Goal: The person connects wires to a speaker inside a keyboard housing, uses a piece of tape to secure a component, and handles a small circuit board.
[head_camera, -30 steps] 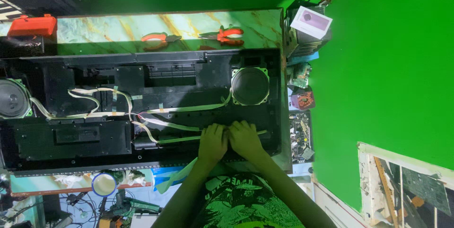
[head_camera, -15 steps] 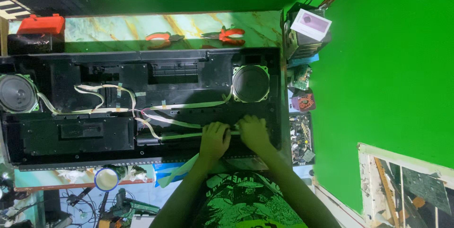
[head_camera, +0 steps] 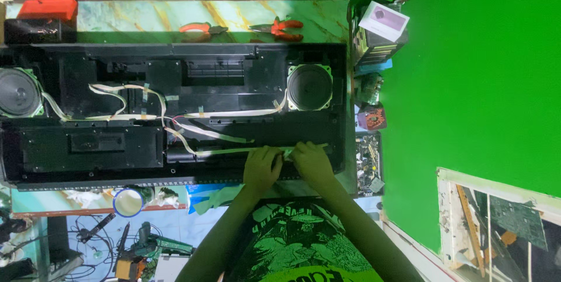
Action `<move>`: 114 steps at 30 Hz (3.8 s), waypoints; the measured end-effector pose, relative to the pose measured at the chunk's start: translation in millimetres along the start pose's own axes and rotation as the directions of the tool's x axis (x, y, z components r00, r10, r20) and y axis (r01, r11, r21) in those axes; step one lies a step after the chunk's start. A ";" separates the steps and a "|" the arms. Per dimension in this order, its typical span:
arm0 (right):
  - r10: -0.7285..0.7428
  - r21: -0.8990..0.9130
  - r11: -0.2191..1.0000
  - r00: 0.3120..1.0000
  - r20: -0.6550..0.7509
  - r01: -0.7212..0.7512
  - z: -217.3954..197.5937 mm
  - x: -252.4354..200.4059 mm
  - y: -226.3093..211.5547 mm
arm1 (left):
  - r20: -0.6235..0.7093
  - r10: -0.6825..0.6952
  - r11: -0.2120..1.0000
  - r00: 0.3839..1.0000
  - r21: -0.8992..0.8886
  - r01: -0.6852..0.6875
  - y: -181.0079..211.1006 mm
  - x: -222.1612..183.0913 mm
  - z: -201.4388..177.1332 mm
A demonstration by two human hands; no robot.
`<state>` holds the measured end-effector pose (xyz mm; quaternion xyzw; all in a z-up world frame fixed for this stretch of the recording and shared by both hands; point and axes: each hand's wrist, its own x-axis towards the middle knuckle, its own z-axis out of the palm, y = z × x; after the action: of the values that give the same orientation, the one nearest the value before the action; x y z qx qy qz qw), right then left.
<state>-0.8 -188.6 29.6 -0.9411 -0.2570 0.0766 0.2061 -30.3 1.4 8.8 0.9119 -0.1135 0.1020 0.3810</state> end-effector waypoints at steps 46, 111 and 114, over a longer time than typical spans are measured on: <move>0.272 0.002 0.962 0.961 0.047 -0.273 21.1 -17.5 -4.2 | 0.263 -0.120 0.989 0.957 0.115 0.092 -25.5 -28.6 17.6; 0.149 -0.075 0.987 0.987 0.067 -0.144 31.2 -31.0 26.6 | 0.122 -0.136 0.987 0.983 -0.069 0.146 -16.5 -21.3 13.5; 0.168 -0.098 0.983 0.977 0.131 -0.156 36.0 -31.7 32.3 | 0.136 -0.122 0.985 0.983 -0.105 0.137 -16.2 -20.7 11.2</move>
<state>-22.4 -217.6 -15.5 -0.9594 -0.1961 0.1472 0.1396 -44.3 7.1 -15.5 0.8989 -0.0840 0.0113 0.4300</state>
